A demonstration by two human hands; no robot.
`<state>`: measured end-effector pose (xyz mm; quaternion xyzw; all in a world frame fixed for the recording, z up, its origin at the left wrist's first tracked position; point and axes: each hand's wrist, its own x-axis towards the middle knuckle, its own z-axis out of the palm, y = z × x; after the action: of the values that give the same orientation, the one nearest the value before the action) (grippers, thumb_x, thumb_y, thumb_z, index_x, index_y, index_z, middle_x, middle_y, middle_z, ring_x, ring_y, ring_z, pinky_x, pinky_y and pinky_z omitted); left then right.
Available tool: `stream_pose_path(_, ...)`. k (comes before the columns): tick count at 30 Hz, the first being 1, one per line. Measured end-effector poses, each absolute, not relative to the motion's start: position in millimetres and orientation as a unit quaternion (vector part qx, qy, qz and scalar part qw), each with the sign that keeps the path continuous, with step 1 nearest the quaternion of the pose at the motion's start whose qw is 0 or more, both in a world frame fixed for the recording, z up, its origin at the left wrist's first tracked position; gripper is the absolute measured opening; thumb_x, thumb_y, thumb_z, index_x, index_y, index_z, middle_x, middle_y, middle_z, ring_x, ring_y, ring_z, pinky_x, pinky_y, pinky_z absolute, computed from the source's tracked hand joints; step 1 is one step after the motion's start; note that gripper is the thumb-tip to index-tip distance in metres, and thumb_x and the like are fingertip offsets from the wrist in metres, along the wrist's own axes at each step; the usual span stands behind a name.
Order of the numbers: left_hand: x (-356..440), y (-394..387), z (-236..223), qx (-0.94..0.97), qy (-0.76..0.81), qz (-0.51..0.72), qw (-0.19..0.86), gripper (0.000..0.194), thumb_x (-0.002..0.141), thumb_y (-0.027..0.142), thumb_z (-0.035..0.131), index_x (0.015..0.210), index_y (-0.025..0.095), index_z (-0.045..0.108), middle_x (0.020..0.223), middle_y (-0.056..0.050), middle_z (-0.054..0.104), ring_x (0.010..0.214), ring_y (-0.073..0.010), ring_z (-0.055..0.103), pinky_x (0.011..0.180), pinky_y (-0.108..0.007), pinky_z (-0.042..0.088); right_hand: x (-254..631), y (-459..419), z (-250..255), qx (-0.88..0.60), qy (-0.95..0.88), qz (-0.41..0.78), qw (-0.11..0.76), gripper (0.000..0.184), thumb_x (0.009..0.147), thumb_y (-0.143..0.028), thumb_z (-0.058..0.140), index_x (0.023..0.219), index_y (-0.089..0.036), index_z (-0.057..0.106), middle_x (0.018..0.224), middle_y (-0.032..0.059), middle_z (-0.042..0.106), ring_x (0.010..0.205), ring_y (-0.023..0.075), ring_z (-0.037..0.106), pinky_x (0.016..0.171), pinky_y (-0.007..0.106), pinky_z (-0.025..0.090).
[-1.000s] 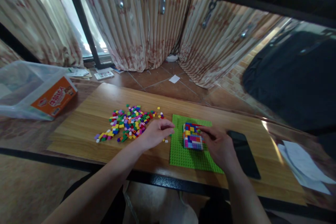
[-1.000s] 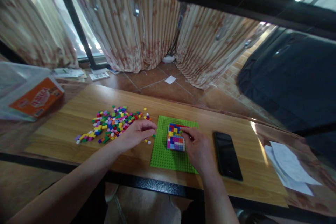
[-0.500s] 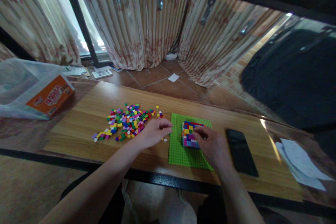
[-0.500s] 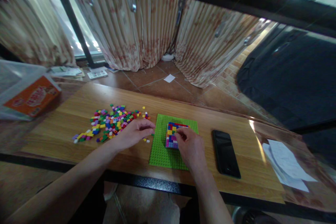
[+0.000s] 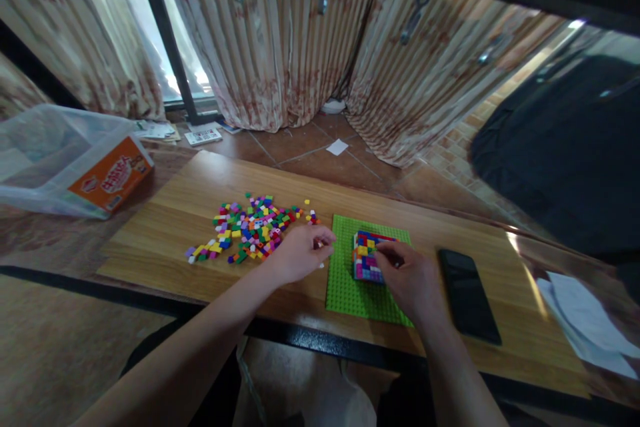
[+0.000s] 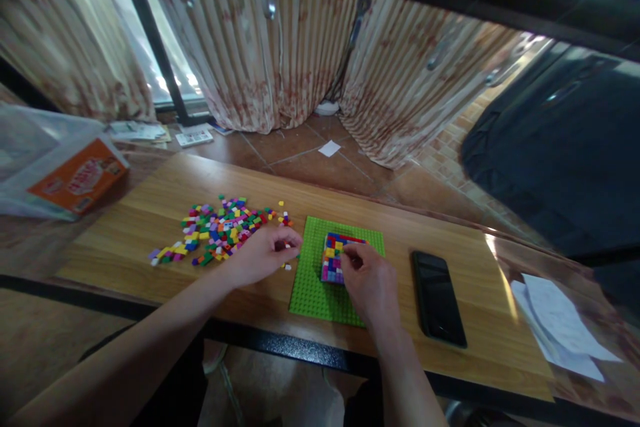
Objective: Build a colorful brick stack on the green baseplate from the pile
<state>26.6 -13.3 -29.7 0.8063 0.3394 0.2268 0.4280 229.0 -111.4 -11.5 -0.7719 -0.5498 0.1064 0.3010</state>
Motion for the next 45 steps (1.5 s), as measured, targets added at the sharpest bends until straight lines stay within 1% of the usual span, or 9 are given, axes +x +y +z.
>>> stream_pose_path(4,27,-20,-30,0.895,0.334,0.178,0.237,0.017,0.081,0.015,0.053,0.092,0.018,0.067,0.096,-0.006,0.063,0.089,-0.0188,0.060,0.081,-0.032,0.050,228,-113,-3,-0.762,-0.544,0.094,0.338,0.022,0.080,-0.034,0.058,0.089,-0.019,0.072,0.075,0.0034,0.070,0.062,0.0155,0.059,0.059,0.029,0.046)
stream_pose_path(9,30,-22,-31,0.923,0.328,0.124,0.156,0.017,0.085,0.014,0.048,0.088,0.016,0.065,0.097,-0.007,0.060,0.091,-0.0195,0.060,0.080,-0.032,0.050,209,-114,-5,-0.695,-0.611,0.097,0.366,0.016,0.083,-0.027,0.058,0.090,-0.019,0.070,0.082,0.0033,0.070,0.065,0.0140,0.060,0.062,0.027,0.047)
stream_pose_path(13,29,-17,-31,0.912,0.342,0.143,0.176,0.015,0.087,0.016,0.047,0.089,0.016,0.062,0.095,-0.006,0.061,0.089,-0.0189,0.060,0.078,-0.031,0.049,185,-111,-15,-0.662,-0.677,0.098,0.306,0.014,0.085,-0.020,0.055,0.089,-0.020,0.068,0.084,0.0034,0.070,0.075,0.0159,0.063,0.070,0.028,0.047)
stream_pose_path(18,26,-12,-28,0.868,0.354,0.211,0.278,0.014,0.087,0.015,0.048,0.087,0.018,0.061,0.086,-0.002,0.065,0.083,-0.0155,0.061,0.078,-0.028,0.048,166,-106,-24,-0.671,-0.701,0.074,0.228,0.016,0.086,-0.016,0.053,0.086,-0.021,0.069,0.088,0.0046,0.071,0.079,0.0190,0.065,0.070,0.030,0.046)
stream_pose_path(26,29,-20,-30,0.800,0.294,0.279,0.441,0.020,0.082,0.007,0.049,0.096,0.017,0.059,0.086,-0.002,0.067,0.080,-0.0130,0.063,0.075,-0.025,0.050,171,-102,-22,-0.683,-0.638,0.093,0.344,0.021,0.089,-0.028,0.053,0.100,-0.020,0.069,0.093,0.0056,0.072,0.079,0.0178,0.066,0.071,0.030,0.048)
stream_pose_path(30,32,-24,-31,0.768,0.283,0.308,0.486,0.019,0.082,0.008,0.050,0.099,0.016,0.056,0.088,-0.003,0.067,0.084,-0.0140,0.064,0.077,-0.027,0.052,173,-102,-18,-0.669,-0.630,0.123,0.376,0.021,0.089,-0.028,0.052,0.096,-0.020,0.070,0.086,0.0045,0.071,0.075,0.0166,0.065,0.069,0.029,0.049)
stream_pose_path(34,34,-26,-34,0.751,0.294,0.315,0.500,0.014,0.082,0.013,0.053,0.095,0.016,0.055,0.086,-0.003,0.066,0.082,-0.0142,0.064,0.075,-0.028,0.052,171,-104,-15,-0.666,-0.631,0.114,0.381,0.022,0.089,-0.027,0.050,0.091,-0.021,0.071,0.082,0.0045,0.070,0.073,0.0165,0.064,0.068,0.029,0.050)
stream_pose_path(39,36,-27,-33,0.740,0.311,0.316,0.506,0.011,0.082,0.012,0.051,0.092,0.016,0.054,0.079,-0.001,0.066,0.073,-0.0123,0.063,0.068,-0.026,0.051,174,-105,-14,-0.672,-0.650,0.069,0.347,0.024,0.091,-0.028,0.048,0.094,-0.021,0.071,0.089,0.0068,0.072,0.084,0.0191,0.066,0.077,0.032,0.050)
stream_pose_path(45,19,-10,-26,0.831,0.373,0.267,0.316,0.014,0.085,0.014,0.051,0.085,0.017,0.064,0.082,-0.003,0.067,0.077,-0.0148,0.062,0.074,-0.028,0.048,215,-109,-7,-0.698,-0.623,0.064,0.347,0.025,0.091,-0.030,0.048,0.097,-0.020,0.070,0.098,0.0078,0.072,0.089,0.0201,0.066,0.081,0.034,0.050)
